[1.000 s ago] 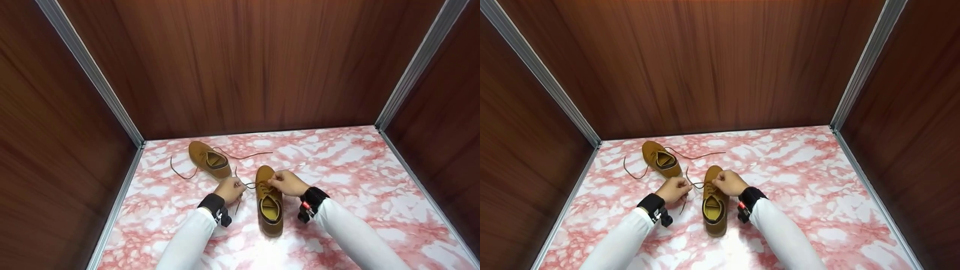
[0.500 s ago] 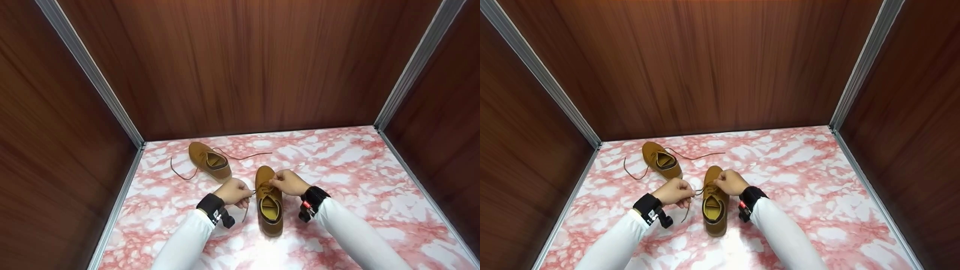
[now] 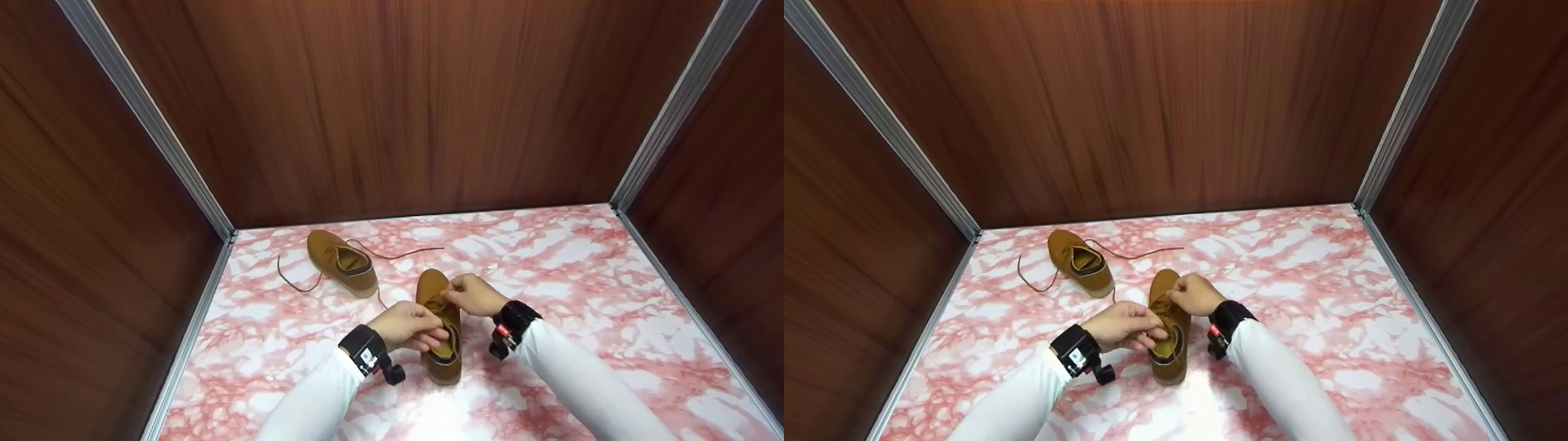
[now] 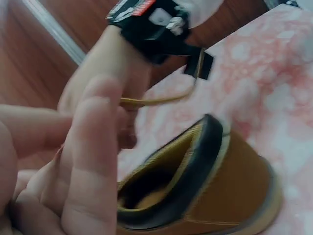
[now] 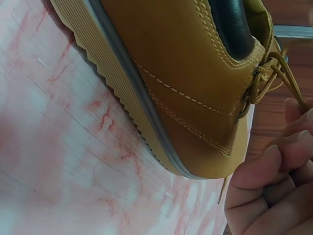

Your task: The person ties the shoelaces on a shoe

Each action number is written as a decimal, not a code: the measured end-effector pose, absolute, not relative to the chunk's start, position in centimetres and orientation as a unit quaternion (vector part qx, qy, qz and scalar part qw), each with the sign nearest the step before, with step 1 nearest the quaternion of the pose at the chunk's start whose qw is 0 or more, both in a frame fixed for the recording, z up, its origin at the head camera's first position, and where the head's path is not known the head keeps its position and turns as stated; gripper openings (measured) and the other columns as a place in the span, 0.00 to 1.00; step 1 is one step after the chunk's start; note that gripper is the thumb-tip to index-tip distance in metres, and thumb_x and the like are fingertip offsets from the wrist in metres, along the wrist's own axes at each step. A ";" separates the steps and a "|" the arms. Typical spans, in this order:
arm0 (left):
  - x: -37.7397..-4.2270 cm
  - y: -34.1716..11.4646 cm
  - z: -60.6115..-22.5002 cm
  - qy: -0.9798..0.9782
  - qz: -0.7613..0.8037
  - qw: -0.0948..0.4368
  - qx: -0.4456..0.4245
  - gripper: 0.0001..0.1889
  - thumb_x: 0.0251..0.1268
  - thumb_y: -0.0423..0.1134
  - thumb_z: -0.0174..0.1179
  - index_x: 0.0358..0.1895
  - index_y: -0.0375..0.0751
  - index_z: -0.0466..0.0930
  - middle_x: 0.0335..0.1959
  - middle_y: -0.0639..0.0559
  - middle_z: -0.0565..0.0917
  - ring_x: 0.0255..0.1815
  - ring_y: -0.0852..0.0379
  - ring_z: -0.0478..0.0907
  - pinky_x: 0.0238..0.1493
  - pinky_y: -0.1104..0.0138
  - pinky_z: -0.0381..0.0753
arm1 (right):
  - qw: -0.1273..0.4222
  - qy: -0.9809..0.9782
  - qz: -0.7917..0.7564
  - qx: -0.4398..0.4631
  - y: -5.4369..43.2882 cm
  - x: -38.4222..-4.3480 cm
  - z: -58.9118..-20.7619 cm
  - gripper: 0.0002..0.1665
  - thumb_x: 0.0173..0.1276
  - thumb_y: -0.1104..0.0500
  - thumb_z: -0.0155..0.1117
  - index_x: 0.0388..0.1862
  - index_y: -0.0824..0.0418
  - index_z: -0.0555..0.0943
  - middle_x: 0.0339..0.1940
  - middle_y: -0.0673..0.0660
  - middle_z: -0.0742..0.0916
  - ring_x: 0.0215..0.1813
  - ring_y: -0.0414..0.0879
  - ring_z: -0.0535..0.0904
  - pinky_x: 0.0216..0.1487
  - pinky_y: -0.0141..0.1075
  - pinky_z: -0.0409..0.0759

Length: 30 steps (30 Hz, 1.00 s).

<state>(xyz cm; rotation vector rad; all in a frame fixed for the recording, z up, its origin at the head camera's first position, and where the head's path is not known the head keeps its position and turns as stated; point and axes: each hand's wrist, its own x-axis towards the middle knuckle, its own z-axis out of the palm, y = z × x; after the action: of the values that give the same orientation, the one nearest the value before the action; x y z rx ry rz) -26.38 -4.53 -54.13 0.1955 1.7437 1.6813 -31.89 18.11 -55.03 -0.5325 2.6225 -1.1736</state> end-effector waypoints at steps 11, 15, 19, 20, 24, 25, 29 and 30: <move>-28.4 -5.4 -56.2 0.801 0.567 0.177 0.080 0.08 0.71 0.31 0.62 0.42 0.28 0.85 0.34 0.35 0.89 0.22 0.62 0.83 0.28 0.68 0.87 | 0.109 0.888 -0.408 -0.182 18.4 -31.9 -54.8 0.18 0.76 0.55 0.63 0.30 0.68 0.84 0.23 0.46 0.80 0.26 0.39 0.73 0.27 0.31 0.71; -29.0 -5.0 -56.7 0.833 0.533 0.108 0.100 0.13 0.69 0.31 0.64 0.54 0.29 0.83 0.35 0.37 0.87 0.25 0.58 0.82 0.27 0.71 0.82 | 0.112 0.886 -0.415 -0.173 18.1 -31.9 -54.9 0.19 0.76 0.54 0.63 0.29 0.68 0.83 0.22 0.46 0.80 0.25 0.39 0.73 0.26 0.31 0.72; -29.5 -4.6 -56.9 0.851 0.496 0.093 0.147 0.20 0.69 0.31 0.64 0.63 0.35 0.81 0.31 0.50 0.80 0.25 0.61 0.75 0.26 0.75 0.74 | 0.129 0.875 -0.438 -0.163 17.9 -31.9 -55.1 0.20 0.76 0.55 0.62 0.31 0.71 0.82 0.20 0.51 0.80 0.20 0.37 0.72 0.23 0.29 0.73; -29.6 -4.5 -56.9 0.853 0.488 0.089 0.159 0.19 0.69 0.31 0.64 0.62 0.35 0.82 0.30 0.51 0.79 0.25 0.63 0.74 0.26 0.75 0.72 | 0.133 0.872 -0.442 -0.161 17.9 -31.9 -55.1 0.20 0.77 0.55 0.62 0.31 0.71 0.81 0.20 0.52 0.81 0.19 0.37 0.72 0.23 0.29 0.73; -30.0 -4.2 -57.2 0.852 0.487 0.091 0.171 0.10 0.70 0.33 0.64 0.51 0.36 0.86 0.27 0.54 0.75 0.23 0.66 0.71 0.26 0.76 0.71 | 0.147 0.863 -0.458 -0.156 18.0 -31.8 -55.0 0.20 0.77 0.54 0.62 0.32 0.71 0.81 0.20 0.52 0.81 0.18 0.37 0.72 0.22 0.28 0.73; -30.1 -4.1 -57.3 0.850 0.490 0.093 0.170 0.08 0.70 0.33 0.64 0.48 0.35 0.86 0.27 0.55 0.75 0.23 0.66 0.71 0.26 0.76 0.71 | 0.150 0.860 -0.462 -0.156 18.1 -31.7 -55.0 0.20 0.78 0.54 0.62 0.32 0.70 0.81 0.20 0.51 0.81 0.18 0.37 0.72 0.22 0.28 0.73; -30.2 -4.1 -57.4 0.832 0.518 0.119 0.160 0.06 0.71 0.35 0.64 0.41 0.33 0.83 0.24 0.58 0.75 0.22 0.66 0.72 0.26 0.75 0.72 | 0.160 0.852 -0.476 -0.146 18.7 -31.6 -54.9 0.22 0.79 0.53 0.61 0.33 0.71 0.82 0.21 0.52 0.81 0.18 0.38 0.71 0.22 0.28 0.72; -30.2 -4.1 -57.4 0.826 0.526 0.127 0.157 0.06 0.71 0.35 0.63 0.41 0.33 0.83 0.24 0.59 0.75 0.22 0.66 0.72 0.25 0.74 0.72 | 0.159 0.853 -0.476 -0.144 18.9 -31.6 -54.9 0.22 0.80 0.53 0.60 0.34 0.71 0.82 0.21 0.51 0.80 0.18 0.38 0.71 0.22 0.28 0.71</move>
<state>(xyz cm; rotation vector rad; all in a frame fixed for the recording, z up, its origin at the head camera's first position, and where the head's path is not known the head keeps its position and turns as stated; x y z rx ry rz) -30.21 -4.15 -57.38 0.4563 2.4047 1.5299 -31.56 18.86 -54.95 -0.4102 2.4370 -1.3618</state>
